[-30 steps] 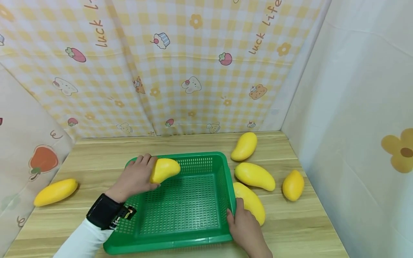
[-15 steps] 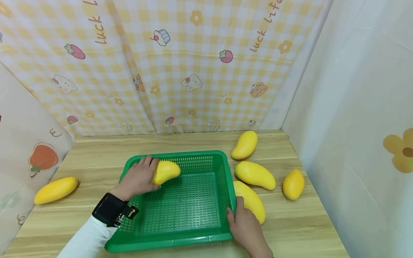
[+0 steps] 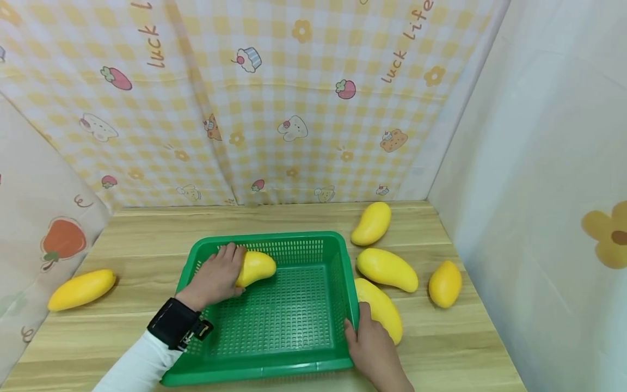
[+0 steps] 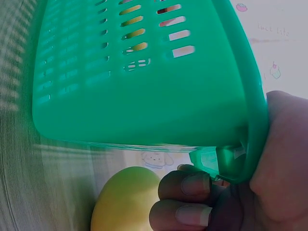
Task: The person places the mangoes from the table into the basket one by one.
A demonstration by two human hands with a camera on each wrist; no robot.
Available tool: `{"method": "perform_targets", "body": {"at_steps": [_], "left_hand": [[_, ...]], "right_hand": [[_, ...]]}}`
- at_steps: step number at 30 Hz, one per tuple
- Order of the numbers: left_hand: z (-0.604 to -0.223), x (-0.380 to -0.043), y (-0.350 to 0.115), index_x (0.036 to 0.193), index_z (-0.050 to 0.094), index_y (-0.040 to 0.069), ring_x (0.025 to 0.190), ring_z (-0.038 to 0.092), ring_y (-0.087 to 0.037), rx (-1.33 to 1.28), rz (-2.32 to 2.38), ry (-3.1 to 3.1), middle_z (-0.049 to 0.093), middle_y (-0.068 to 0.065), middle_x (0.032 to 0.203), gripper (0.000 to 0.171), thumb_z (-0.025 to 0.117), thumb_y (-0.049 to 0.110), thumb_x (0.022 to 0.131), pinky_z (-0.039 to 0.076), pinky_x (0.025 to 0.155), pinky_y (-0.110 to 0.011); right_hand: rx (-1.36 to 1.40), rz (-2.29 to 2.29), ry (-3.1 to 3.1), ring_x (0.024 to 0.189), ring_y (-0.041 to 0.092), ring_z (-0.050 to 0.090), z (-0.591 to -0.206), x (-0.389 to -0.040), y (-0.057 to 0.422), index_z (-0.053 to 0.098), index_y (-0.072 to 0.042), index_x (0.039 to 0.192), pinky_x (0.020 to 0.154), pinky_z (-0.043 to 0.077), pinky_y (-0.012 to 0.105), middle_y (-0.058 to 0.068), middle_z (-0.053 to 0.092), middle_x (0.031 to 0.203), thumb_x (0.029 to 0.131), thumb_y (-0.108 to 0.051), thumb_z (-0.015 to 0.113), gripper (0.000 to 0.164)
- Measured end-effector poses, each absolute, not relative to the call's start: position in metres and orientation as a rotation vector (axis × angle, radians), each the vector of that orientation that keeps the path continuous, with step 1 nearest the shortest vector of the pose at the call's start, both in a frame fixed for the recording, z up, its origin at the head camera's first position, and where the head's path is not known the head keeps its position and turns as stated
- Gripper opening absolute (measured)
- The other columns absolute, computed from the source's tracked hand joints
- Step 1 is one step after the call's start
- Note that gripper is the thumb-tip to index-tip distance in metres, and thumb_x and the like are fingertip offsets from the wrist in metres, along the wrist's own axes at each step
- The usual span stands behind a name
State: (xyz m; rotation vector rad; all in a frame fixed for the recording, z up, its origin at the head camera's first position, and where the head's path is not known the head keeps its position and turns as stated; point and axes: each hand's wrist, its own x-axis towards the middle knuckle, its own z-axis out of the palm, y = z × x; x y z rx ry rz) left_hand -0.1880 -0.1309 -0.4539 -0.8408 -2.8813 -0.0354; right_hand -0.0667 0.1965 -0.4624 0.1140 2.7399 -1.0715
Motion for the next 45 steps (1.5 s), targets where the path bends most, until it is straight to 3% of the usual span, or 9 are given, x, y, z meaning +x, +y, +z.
{"method": "perform_targets", "body": {"at_steps": [11, 18, 25, 32, 37, 45], "left_hand": [[-0.458, -0.188, -0.125, 0.125, 0.049, -0.009, 0.1, 0.05, -0.038, -0.877, 0.017, -2.902, 0.047, -0.027, 0.113, 0.089, 0.092, 0.031, 0.058, 0.05, 0.078, -0.045], [-0.463, -0.185, -0.123, 0.124, 0.05, -0.009, 0.097, 0.051, -0.038, -0.856, 0.059, -2.927, 0.049, -0.025, 0.108, 0.092, 0.092, 0.037, 0.057, 0.051, 0.076, -0.043], [-0.465, -0.182, -0.123, 0.126, 0.049, -0.008, 0.106, 0.049, -0.043, -0.799, -0.018, -2.98, 0.05, -0.028, 0.115, 0.093, 0.093, 0.036, 0.057, 0.048, 0.081, -0.05], [-0.463, -0.181, -0.126, 0.132, 0.047, -0.003, 0.111, 0.047, -0.043, -0.753, -0.076, -3.038, 0.049, -0.026, 0.123, 0.103, 0.089, 0.05, 0.055, 0.045, 0.083, -0.054], [-0.451, -0.179, -0.134, 0.134, 0.047, -0.002, 0.113, 0.047, -0.045, -0.738, -0.149, -3.013, 0.049, -0.026, 0.124, 0.1, 0.087, 0.05, 0.058, 0.044, 0.083, -0.056], [-0.42, -0.173, -0.154, 0.133, 0.048, -0.004, 0.106, 0.051, -0.042, -0.679, -0.128, -2.839, 0.053, -0.024, 0.117, 0.088, 0.082, 0.046, 0.069, 0.047, 0.08, -0.05]], "right_hand": [[0.128, -1.102, 2.755, 0.062, 0.011, 0.054, -0.463, -0.067, 0.196, 0.043, -0.001, 0.121, 0.054, 0.045, 0.03, 0.003, 0.059, 0.077, 0.098, -0.018, 0.054, 0.031], [0.128, -1.127, 2.736, 0.061, 0.011, 0.054, -0.462, -0.067, 0.195, 0.043, -0.002, 0.121, 0.054, 0.045, 0.029, 0.002, 0.058, 0.076, 0.098, -0.019, 0.054, 0.031], [0.118, -1.112, 2.752, 0.061, 0.01, 0.054, -0.461, -0.068, 0.196, 0.044, -0.001, 0.121, 0.053, 0.045, 0.029, 0.002, 0.058, 0.075, 0.097, -0.019, 0.055, 0.031], [0.134, -1.083, 2.763, 0.06, 0.012, 0.053, -0.46, -0.068, 0.195, 0.044, -0.001, 0.121, 0.053, 0.044, 0.03, 0.002, 0.058, 0.074, 0.097, -0.02, 0.055, 0.032], [0.134, -1.082, 2.751, 0.06, 0.011, 0.053, -0.461, -0.067, 0.194, 0.044, -0.001, 0.121, 0.053, 0.045, 0.03, 0.002, 0.058, 0.074, 0.097, -0.02, 0.055, 0.032], [0.121, -1.092, 2.759, 0.059, 0.01, 0.053, -0.463, -0.064, 0.195, 0.043, -0.002, 0.119, 0.053, 0.044, 0.029, 0.001, 0.056, 0.072, 0.097, -0.019, 0.055, 0.03]]}}
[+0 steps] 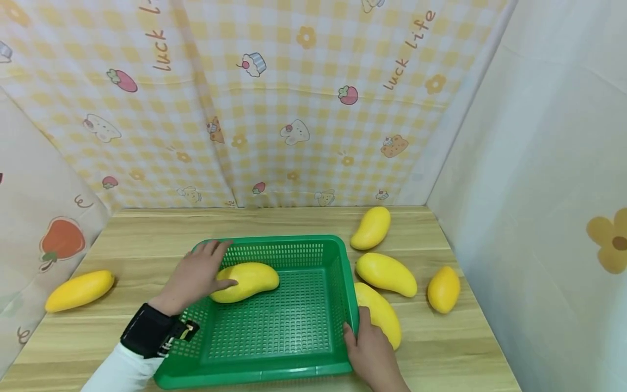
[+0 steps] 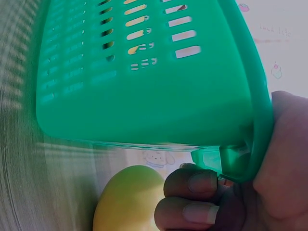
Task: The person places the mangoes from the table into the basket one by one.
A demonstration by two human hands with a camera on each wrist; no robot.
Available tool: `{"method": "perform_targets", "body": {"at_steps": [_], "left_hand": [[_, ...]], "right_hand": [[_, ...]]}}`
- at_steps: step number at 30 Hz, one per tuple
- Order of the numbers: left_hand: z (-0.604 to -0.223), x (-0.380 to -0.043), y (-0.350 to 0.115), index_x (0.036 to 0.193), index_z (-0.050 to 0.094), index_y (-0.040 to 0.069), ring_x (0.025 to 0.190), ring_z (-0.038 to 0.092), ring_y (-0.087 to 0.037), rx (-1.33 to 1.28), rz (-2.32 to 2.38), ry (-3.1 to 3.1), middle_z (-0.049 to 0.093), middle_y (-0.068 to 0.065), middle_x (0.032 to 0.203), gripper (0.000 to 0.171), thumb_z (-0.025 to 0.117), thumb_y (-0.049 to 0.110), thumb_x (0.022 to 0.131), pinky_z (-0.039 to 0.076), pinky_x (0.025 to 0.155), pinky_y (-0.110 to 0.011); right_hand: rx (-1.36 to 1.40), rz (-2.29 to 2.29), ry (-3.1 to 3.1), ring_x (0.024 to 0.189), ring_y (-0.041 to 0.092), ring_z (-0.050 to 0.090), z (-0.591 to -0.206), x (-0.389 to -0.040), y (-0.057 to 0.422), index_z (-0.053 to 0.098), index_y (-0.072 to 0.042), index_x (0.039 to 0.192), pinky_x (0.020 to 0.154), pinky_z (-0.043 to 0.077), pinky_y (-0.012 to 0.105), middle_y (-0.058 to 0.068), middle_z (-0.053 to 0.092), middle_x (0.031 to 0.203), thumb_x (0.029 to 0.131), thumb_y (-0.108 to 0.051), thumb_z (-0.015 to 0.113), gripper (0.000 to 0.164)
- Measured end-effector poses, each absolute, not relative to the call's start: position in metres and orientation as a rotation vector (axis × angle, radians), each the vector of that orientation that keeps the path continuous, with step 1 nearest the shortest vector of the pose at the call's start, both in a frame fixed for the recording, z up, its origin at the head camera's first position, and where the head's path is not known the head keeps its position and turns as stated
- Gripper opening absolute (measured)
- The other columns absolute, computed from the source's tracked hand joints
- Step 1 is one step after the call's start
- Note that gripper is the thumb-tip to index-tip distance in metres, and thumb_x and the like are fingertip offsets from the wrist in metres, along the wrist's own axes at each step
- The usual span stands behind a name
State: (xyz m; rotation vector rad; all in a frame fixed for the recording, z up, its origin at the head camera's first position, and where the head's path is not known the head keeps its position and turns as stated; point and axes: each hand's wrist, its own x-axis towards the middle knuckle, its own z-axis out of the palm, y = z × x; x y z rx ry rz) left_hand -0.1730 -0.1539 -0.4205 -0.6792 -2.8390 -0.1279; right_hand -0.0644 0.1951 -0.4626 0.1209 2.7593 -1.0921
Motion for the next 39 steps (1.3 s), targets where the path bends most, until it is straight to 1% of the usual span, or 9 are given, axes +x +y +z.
{"method": "perform_targets", "body": {"at_steps": [2, 7, 13, 15, 20, 24, 27, 29, 39], "left_hand": [[-0.413, -0.172, -0.162, 0.133, 0.048, -0.004, 0.106, 0.051, -0.041, -0.625, -0.144, -2.811, 0.053, -0.025, 0.116, 0.083, 0.081, 0.043, 0.072, 0.047, 0.079, -0.05], [-0.402, -0.173, -0.182, 0.13, 0.05, -0.005, 0.099, 0.052, -0.042, -0.483, -0.214, -2.756, 0.054, -0.026, 0.113, 0.07, 0.079, 0.031, 0.078, 0.048, 0.071, -0.051], [-0.401, -0.176, -0.201, 0.126, 0.051, -0.007, 0.096, 0.051, -0.044, -0.402, -0.319, -2.706, 0.054, -0.028, 0.11, 0.056, 0.074, 0.022, 0.084, 0.047, 0.065, -0.053], [-0.401, -0.176, -0.208, 0.125, 0.053, -0.007, 0.093, 0.052, -0.045, -0.37, -0.347, -2.673, 0.055, -0.028, 0.108, 0.05, 0.071, 0.018, 0.086, 0.047, 0.061, -0.052], [-0.407, -0.17, -0.23, 0.119, 0.055, -0.009, 0.087, 0.052, -0.048, -0.286, -0.382, -2.614, 0.056, -0.031, 0.102, 0.037, 0.066, 0.005, 0.087, 0.044, 0.053, -0.052], [-0.419, -0.164, -0.249, 0.118, 0.054, -0.011, 0.086, 0.051, -0.049, -0.223, -0.37, -2.634, 0.055, -0.032, 0.101, 0.036, 0.064, 0.005, 0.087, 0.042, 0.049, -0.051], [-0.429, -0.161, -0.263, 0.117, 0.053, -0.011, 0.088, 0.05, -0.05, -0.174, -0.342, -2.669, 0.053, -0.033, 0.101, 0.038, 0.065, 0.005, 0.085, 0.042, 0.053, -0.055], [-0.434, -0.158, -0.27, 0.117, 0.052, -0.011, 0.09, 0.048, -0.051, -0.135, -0.329, -2.694, 0.052, -0.034, 0.102, 0.039, 0.066, 0.005, 0.084, 0.042, 0.058, -0.059], [-0.459, -0.149, -0.294, 0.118, 0.049, -0.013, 0.103, 0.04, -0.054, -0.023, -0.324, -2.805, 0.047, -0.035, 0.111, 0.041, 0.064, 0.001, 0.083, 0.034, 0.076, -0.069]], "right_hand": [[0.112, -1.089, 2.764, 0.059, 0.01, 0.053, -0.463, -0.064, 0.195, 0.043, -0.001, 0.119, 0.053, 0.044, 0.029, 0.001, 0.056, 0.071, 0.098, -0.019, 0.055, 0.03], [0.104, -1.09, 2.78, 0.06, 0.01, 0.051, -0.463, -0.063, 0.196, 0.044, -0.002, 0.117, 0.054, 0.043, 0.029, 0.0, 0.054, 0.069, 0.097, -0.018, 0.056, 0.028], [0.118, -1.086, 2.771, 0.059, 0.011, 0.051, -0.464, -0.063, 0.198, 0.043, -0.002, 0.117, 0.053, 0.042, 0.029, 0.0, 0.052, 0.068, 0.098, -0.019, 0.055, 0.028], [0.12, -1.085, 2.765, 0.059, 0.011, 0.05, -0.464, -0.063, 0.199, 0.042, -0.002, 0.118, 0.053, 0.042, 0.029, 0.0, 0.052, 0.068, 0.098, -0.019, 0.055, 0.029], [0.106, -1.099, 2.752, 0.06, 0.011, 0.051, -0.465, -0.064, 0.198, 0.042, -0.001, 0.12, 0.054, 0.042, 0.03, 0.0, 0.053, 0.069, 0.098, -0.018, 0.055, 0.03], [0.097, -1.103, 2.758, 0.059, 0.011, 0.051, -0.464, -0.064, 0.197, 0.042, -0.001, 0.12, 0.053, 0.042, 0.029, 0.0, 0.053, 0.069, 0.098, -0.018, 0.055, 0.031], [0.096, -1.107, 2.758, 0.059, 0.011, 0.05, -0.465, -0.064, 0.197, 0.042, -0.002, 0.119, 0.053, 0.042, 0.029, 0.0, 0.052, 0.068, 0.097, -0.018, 0.056, 0.03], [0.092, -1.109, 2.754, 0.059, 0.011, 0.05, -0.465, -0.064, 0.197, 0.042, -0.002, 0.119, 0.053, 0.042, 0.029, 0.0, 0.052, 0.068, 0.097, -0.018, 0.056, 0.03], [0.088, -1.086, 2.76, 0.058, 0.011, 0.05, -0.464, -0.064, 0.197, 0.041, -0.002, 0.119, 0.053, 0.041, 0.029, 0.0, 0.051, 0.068, 0.098, -0.019, 0.055, 0.031]]}}
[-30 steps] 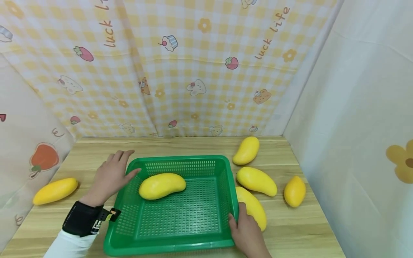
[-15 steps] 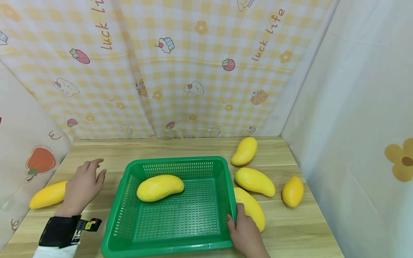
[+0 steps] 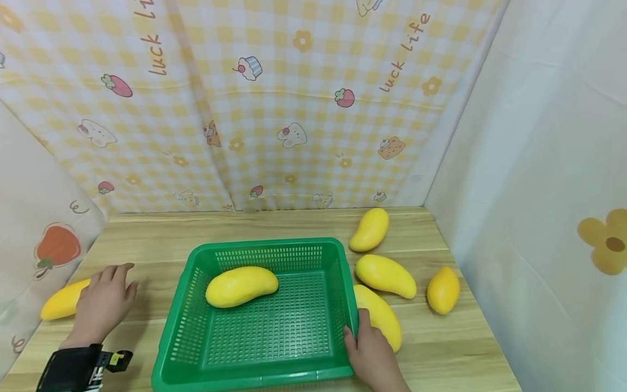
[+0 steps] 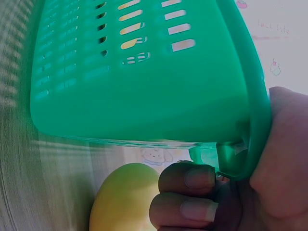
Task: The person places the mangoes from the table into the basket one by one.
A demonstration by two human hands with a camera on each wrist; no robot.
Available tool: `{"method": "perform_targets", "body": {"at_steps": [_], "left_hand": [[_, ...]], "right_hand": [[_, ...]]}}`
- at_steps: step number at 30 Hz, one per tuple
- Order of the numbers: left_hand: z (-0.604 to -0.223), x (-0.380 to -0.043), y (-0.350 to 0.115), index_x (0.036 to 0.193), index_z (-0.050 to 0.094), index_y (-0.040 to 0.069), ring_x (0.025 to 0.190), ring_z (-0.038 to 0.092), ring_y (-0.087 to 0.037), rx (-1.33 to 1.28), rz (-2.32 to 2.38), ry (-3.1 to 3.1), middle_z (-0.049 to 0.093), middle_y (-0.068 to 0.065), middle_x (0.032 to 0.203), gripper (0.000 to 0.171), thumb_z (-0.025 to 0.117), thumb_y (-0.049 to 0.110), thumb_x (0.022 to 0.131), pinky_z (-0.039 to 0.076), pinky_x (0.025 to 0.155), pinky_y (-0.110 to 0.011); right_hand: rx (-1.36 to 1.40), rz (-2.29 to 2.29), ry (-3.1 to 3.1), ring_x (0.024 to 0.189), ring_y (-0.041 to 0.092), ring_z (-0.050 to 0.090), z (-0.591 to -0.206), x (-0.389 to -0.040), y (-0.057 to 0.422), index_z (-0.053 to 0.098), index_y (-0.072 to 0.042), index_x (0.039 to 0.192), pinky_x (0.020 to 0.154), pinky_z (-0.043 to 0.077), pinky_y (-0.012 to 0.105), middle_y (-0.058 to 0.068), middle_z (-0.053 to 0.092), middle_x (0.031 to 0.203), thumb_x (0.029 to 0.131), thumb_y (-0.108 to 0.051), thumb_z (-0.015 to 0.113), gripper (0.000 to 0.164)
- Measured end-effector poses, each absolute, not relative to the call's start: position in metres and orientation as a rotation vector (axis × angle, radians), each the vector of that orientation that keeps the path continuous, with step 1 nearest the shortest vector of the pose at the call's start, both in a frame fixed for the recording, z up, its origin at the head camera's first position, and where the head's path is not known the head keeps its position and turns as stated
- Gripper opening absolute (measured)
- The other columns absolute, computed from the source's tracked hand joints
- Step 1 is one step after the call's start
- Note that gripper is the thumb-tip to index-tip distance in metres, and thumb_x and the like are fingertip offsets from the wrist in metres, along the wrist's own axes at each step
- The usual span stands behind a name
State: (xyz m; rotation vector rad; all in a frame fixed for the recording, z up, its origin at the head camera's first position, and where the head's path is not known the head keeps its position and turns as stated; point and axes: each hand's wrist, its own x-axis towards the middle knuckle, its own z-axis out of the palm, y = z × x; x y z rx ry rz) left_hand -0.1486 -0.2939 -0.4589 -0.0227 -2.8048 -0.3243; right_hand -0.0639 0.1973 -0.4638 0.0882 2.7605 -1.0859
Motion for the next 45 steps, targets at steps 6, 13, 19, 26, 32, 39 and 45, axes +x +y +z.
{"method": "perform_targets", "body": {"at_steps": [6, 13, 19, 26, 32, 39, 45], "left_hand": [[-0.466, -0.143, -0.312, 0.119, 0.048, -0.011, 0.105, 0.037, -0.055, 0.039, -0.33, -2.876, 0.045, -0.035, 0.112, 0.043, 0.065, 0.004, 0.082, 0.032, 0.076, -0.07], [-0.475, -0.141, -0.323, 0.124, 0.043, -0.013, 0.107, 0.034, -0.057, 0.083, -0.294, -2.947, 0.041, -0.038, 0.116, 0.05, 0.066, 0.004, 0.082, 0.03, 0.08, -0.072], [-0.484, -0.138, -0.328, 0.127, 0.04, -0.013, 0.114, 0.025, -0.062, 0.049, -0.259, -2.964, 0.034, -0.041, 0.122, 0.05, 0.061, -0.001, 0.083, 0.022, 0.086, -0.075], [-0.481, -0.142, -0.335, 0.123, 0.039, -0.013, 0.114, 0.024, -0.063, 0.1, -0.201, -2.871, 0.031, -0.042, 0.119, 0.033, 0.041, -0.009, 0.09, 0.022, 0.086, -0.075], [-0.487, -0.147, -0.341, 0.119, 0.04, -0.013, 0.102, 0.032, -0.066, 0.155, -0.163, -2.828, 0.036, -0.044, 0.111, 0.025, 0.037, -0.006, 0.095, 0.029, 0.077, -0.074], [-0.492, -0.148, -0.342, 0.117, 0.043, -0.012, 0.102, 0.033, -0.061, 0.146, -0.126, -2.854, 0.038, -0.043, 0.108, 0.024, 0.038, -0.009, 0.094, 0.032, 0.074, -0.072], [-0.488, -0.15, -0.349, 0.118, 0.044, -0.011, 0.108, 0.032, -0.056, 0.117, -0.13, -2.902, 0.042, -0.04, 0.109, 0.026, 0.039, -0.01, 0.093, 0.031, 0.08, -0.071]], "right_hand": [[0.089, -1.076, 2.757, 0.058, 0.011, 0.049, -0.466, -0.064, 0.196, 0.041, -0.002, 0.121, 0.053, 0.041, 0.03, 0.0, 0.051, 0.068, 0.098, -0.02, 0.055, 0.032], [0.081, -1.099, 2.766, 0.059, 0.01, 0.05, -0.465, -0.064, 0.196, 0.041, -0.003, 0.12, 0.053, 0.042, 0.029, 0.0, 0.052, 0.068, 0.098, -0.019, 0.055, 0.031], [0.084, -1.088, 2.762, 0.059, 0.011, 0.05, -0.465, -0.065, 0.196, 0.041, -0.002, 0.12, 0.054, 0.042, 0.03, 0.0, 0.052, 0.068, 0.098, -0.017, 0.055, 0.03], [0.08, -1.092, 2.749, 0.058, 0.011, 0.051, -0.468, -0.065, 0.194, 0.04, -0.002, 0.12, 0.053, 0.042, 0.03, 0.0, 0.053, 0.069, 0.098, -0.019, 0.054, 0.031], [0.088, -1.102, 2.751, 0.059, 0.01, 0.051, -0.465, -0.063, 0.195, 0.04, -0.002, 0.12, 0.053, 0.043, 0.029, 0.0, 0.053, 0.069, 0.098, -0.018, 0.054, 0.031], [0.095, -1.111, 2.748, 0.059, 0.011, 0.051, -0.464, -0.063, 0.196, 0.041, -0.001, 0.12, 0.053, 0.043, 0.03, 0.001, 0.054, 0.07, 0.098, -0.018, 0.055, 0.031], [0.103, -1.122, 2.737, 0.059, 0.011, 0.051, -0.465, -0.063, 0.196, 0.041, -0.002, 0.121, 0.053, 0.043, 0.03, 0.001, 0.054, 0.07, 0.098, -0.019, 0.055, 0.032]]}}
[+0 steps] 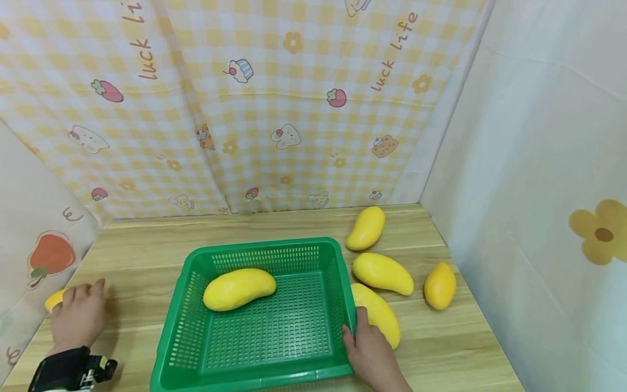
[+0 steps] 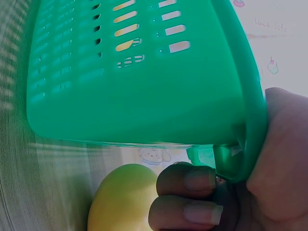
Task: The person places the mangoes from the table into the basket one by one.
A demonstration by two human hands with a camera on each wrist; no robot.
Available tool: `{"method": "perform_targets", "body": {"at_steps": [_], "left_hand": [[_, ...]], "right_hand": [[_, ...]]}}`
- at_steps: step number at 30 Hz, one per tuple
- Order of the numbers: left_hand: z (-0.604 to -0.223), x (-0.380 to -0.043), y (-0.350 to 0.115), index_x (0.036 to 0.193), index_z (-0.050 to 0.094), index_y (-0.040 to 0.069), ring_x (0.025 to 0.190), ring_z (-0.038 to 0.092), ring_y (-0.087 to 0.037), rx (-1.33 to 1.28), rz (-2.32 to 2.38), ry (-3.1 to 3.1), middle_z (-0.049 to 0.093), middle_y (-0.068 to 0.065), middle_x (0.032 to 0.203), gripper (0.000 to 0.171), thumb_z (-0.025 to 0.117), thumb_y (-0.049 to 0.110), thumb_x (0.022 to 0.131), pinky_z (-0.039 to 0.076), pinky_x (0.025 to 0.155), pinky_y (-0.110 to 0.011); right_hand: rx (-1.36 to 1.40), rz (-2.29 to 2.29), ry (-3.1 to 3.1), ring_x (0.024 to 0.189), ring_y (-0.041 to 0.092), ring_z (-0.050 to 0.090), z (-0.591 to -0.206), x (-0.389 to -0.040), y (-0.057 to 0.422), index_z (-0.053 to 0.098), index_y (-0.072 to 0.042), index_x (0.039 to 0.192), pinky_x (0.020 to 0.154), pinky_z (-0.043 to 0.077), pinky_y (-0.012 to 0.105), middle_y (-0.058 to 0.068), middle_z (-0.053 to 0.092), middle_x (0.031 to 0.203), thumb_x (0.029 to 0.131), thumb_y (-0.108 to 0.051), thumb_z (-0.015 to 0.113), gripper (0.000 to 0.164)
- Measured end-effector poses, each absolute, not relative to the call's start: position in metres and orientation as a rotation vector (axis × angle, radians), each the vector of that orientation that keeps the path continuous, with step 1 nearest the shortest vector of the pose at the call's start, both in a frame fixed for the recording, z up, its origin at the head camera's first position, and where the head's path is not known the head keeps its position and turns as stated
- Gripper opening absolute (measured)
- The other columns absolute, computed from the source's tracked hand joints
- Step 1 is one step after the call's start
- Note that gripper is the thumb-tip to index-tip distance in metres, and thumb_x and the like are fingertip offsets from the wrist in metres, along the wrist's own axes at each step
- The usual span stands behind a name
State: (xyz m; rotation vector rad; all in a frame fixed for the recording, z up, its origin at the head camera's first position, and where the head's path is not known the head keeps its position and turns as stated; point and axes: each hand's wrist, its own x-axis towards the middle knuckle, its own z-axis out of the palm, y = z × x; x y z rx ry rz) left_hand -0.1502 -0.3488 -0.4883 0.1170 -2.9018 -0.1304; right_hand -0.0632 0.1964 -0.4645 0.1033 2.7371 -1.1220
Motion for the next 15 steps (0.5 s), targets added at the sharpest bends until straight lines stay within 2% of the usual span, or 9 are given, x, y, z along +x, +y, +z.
{"method": "perform_targets", "body": {"at_steps": [7, 15], "left_hand": [[-0.49, -0.15, -0.359, 0.118, 0.047, -0.013, 0.112, 0.032, -0.055, 0.01, -0.138, -2.933, 0.041, -0.038, 0.113, 0.029, 0.043, -0.014, 0.09, 0.027, 0.091, -0.069], [-0.49, -0.157, -0.368, 0.115, 0.048, -0.021, 0.111, 0.035, -0.057, -0.114, -0.062, -2.978, 0.043, -0.041, 0.114, 0.039, 0.055, -0.025, 0.077, 0.026, 0.094, -0.068]], "right_hand": [[0.101, -1.128, 2.741, 0.06, 0.011, 0.052, -0.466, -0.063, 0.196, 0.041, -0.002, 0.121, 0.053, 0.044, 0.03, 0.001, 0.056, 0.072, 0.098, -0.019, 0.055, 0.032], [0.109, -1.141, 2.734, 0.059, 0.011, 0.052, -0.466, -0.063, 0.195, 0.042, -0.002, 0.12, 0.052, 0.044, 0.03, 0.001, 0.055, 0.072, 0.098, -0.017, 0.055, 0.03]]}}
